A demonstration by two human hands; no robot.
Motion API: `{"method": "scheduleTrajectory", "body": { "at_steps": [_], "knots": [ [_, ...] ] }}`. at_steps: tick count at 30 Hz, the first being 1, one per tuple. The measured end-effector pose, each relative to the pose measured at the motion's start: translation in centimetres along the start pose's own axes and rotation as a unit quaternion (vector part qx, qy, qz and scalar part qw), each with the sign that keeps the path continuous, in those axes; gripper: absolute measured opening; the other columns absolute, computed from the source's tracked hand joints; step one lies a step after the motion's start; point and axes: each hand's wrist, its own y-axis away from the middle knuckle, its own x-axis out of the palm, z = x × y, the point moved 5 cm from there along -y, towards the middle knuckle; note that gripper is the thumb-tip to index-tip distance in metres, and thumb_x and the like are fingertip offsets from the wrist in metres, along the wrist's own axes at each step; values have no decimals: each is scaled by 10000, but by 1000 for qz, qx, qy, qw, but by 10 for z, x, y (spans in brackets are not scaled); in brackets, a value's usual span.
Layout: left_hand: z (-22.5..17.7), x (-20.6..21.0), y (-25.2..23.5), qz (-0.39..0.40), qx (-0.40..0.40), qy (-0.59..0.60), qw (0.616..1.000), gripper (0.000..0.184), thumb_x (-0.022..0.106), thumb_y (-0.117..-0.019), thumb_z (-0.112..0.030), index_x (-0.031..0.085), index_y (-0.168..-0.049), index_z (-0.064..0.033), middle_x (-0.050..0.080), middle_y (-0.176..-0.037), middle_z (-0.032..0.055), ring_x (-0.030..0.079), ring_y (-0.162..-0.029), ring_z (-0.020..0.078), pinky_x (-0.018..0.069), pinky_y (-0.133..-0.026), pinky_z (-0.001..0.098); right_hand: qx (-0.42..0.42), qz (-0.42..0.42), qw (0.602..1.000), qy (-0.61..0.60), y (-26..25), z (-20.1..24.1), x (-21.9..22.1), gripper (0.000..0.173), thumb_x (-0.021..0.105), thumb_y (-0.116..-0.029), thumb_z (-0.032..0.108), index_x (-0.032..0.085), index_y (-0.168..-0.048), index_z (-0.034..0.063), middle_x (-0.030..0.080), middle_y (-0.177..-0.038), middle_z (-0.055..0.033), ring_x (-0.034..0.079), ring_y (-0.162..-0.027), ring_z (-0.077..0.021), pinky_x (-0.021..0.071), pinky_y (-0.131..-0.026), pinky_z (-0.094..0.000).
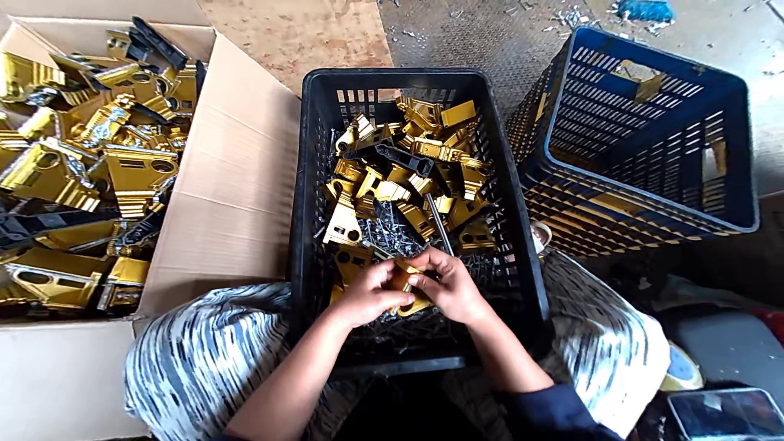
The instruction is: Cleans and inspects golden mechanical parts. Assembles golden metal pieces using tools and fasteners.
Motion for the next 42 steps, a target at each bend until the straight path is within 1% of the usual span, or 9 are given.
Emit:
{"method": "scheduleTrajectory", "body": {
  "at_steps": [7,13,16,19,24,29,32,37,42],
  "knots": [
    [11,-15,5,-53,-121,33,991,377,636,-902,14,590,-1276,-9,695,-1072,84,683,-898,147,591,-766,317,145,64,987,34,-20,-20,10,248,677,-970,149,667,-1180,18,730,-995,-62,695,-890,-109,579,-846,-324],
    [-68,-100,44,-418,11,169,893,236,524,-1014,-45,526,-1248,-14,630,-1047,108,647,-906,200,571,-817,399,185,-43,925,330,-85,-54,-28,425,636,-1016,332,659,-1322,38,672,-1284,-216,649,-1189,-399,498,-1017,-616],
    [-134,-154,70,-449,238,255,823,402,348,-1110,-363,380,-1420,-110,582,-1346,133,637,-1201,308,567,-969,531,198,18,876,439,-104,-78,-18,581,646,-985,219,475,-1529,109,529,-1509,-170,618,-1233,-435,503,-973,-669],
    [-143,-167,79,-442,194,253,838,852,174,-1008,-731,253,-1551,-80,492,-1506,151,565,-1329,312,522,-1053,501,237,66,816,523,-109,-84,-4,948,711,-829,9,257,-1641,194,408,-1605,-165,687,-1016,-488,551,-770,-697],
    [-80,-95,41,-327,7,222,919,594,285,-1089,-518,320,-1571,-172,492,-1514,110,570,-1303,292,506,-1020,512,253,11,827,502,-100,-52,-13,402,673,-875,40,695,-1272,105,537,-1438,-231,680,-988,-482,554,-774,-694],
    [-42,-23,14,-190,-152,242,939,785,405,-1014,-654,171,-1625,-220,398,-1564,199,524,-1327,415,520,-938,630,-193,-95,884,415,-50,41,5,366,718,-793,-16,760,-1141,85,665,-1179,-205,711,-816,-306,605,-610,-472],
    [-47,-31,9,-272,-18,234,933,374,609,-1023,-240,550,-1352,-73,695,-1094,138,701,-932,245,607,-785,413,-331,-58,878,342,-33,43,28,390,681,-877,11,695,-1252,115,662,-1221,-205,720,-953,-262,630,-738,-383],
    [-60,-65,14,-394,114,103,906,565,734,-867,-15,498,-1375,-83,664,-1166,71,670,-1034,164,587,-875,378,264,77,859,431,-73,-59,14,389,693,-961,396,746,-1165,69,696,-1205,-215,663,-1126,-418,516,-937,-655],
    [-50,-58,17,-354,14,244,903,606,571,-865,-27,415,-1444,-112,565,-1305,111,612,-1057,193,545,-839,388,249,65,903,343,-74,-62,11,278,627,-1015,267,741,-1142,48,727,-1127,-186,690,-1076,-367,527,-945,-611]
  ]
}}
